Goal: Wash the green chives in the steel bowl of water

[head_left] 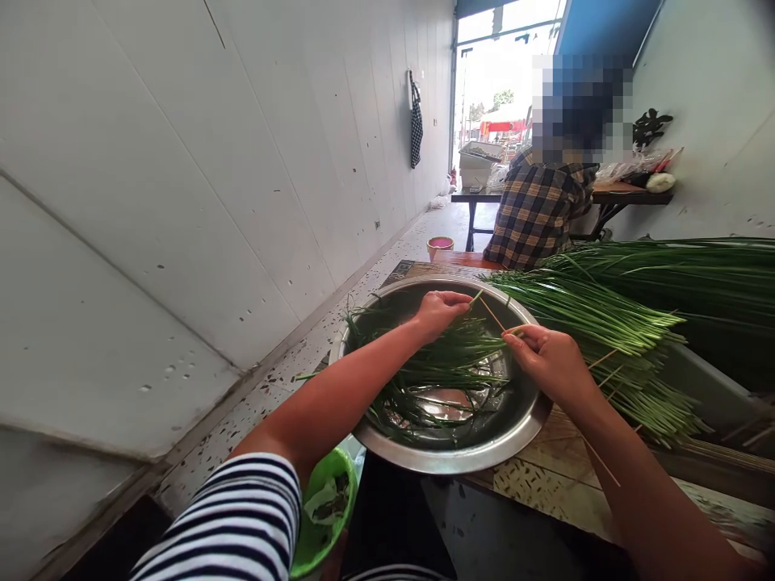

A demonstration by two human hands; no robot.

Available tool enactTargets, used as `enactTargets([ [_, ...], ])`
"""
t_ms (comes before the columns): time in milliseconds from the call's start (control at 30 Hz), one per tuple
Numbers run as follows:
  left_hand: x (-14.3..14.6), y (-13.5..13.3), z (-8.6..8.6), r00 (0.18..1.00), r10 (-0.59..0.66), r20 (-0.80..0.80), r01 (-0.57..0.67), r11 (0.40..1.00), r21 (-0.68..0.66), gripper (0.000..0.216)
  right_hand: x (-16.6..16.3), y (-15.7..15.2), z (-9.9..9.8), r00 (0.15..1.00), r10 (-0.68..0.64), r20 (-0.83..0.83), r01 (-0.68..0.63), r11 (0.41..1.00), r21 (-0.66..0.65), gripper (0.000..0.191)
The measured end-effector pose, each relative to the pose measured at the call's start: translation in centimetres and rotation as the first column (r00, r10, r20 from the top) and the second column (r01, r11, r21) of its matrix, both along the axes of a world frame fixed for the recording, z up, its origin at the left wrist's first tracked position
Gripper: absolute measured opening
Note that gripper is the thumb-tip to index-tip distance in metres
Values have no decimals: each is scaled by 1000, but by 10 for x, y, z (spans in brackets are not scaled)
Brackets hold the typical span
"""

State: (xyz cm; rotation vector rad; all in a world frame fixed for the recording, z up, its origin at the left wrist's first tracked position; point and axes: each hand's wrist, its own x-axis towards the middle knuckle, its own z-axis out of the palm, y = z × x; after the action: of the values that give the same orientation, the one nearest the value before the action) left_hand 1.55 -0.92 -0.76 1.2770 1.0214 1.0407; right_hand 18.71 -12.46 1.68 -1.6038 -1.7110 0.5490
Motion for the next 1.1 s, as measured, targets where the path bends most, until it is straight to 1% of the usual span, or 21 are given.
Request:
enactTargets([
  [67,1,-1,3,997,3,82,0,999,-37,15,-1,-1,2,1000,-2,1,2,1000,-16,36],
  [167,1,-2,6,981,-27,190,51,991,-123,15,-2,-3,4,1000,-6,-22,5,1000,-30,38],
  [267,-1,-2,7,967,-60,249,104,980,-169,18,-1,-2,3,999,-5,-39,4,999,-32,38],
  [667,-2,-3,6,962,-117,245,166,968,-189,24,-1,-2,2,1000,-13,-21,12,999,-30,35],
  [933,-3,-4,7,959,-128,252,175,969,-176,31,2,0,-2,1000,-8,3,8,1000,-10,35],
  [1100,-3,-4,6,963,-126,238,164,975,-149,29,2,-1,-1,1000,-14,13,14,1000,-9,36],
])
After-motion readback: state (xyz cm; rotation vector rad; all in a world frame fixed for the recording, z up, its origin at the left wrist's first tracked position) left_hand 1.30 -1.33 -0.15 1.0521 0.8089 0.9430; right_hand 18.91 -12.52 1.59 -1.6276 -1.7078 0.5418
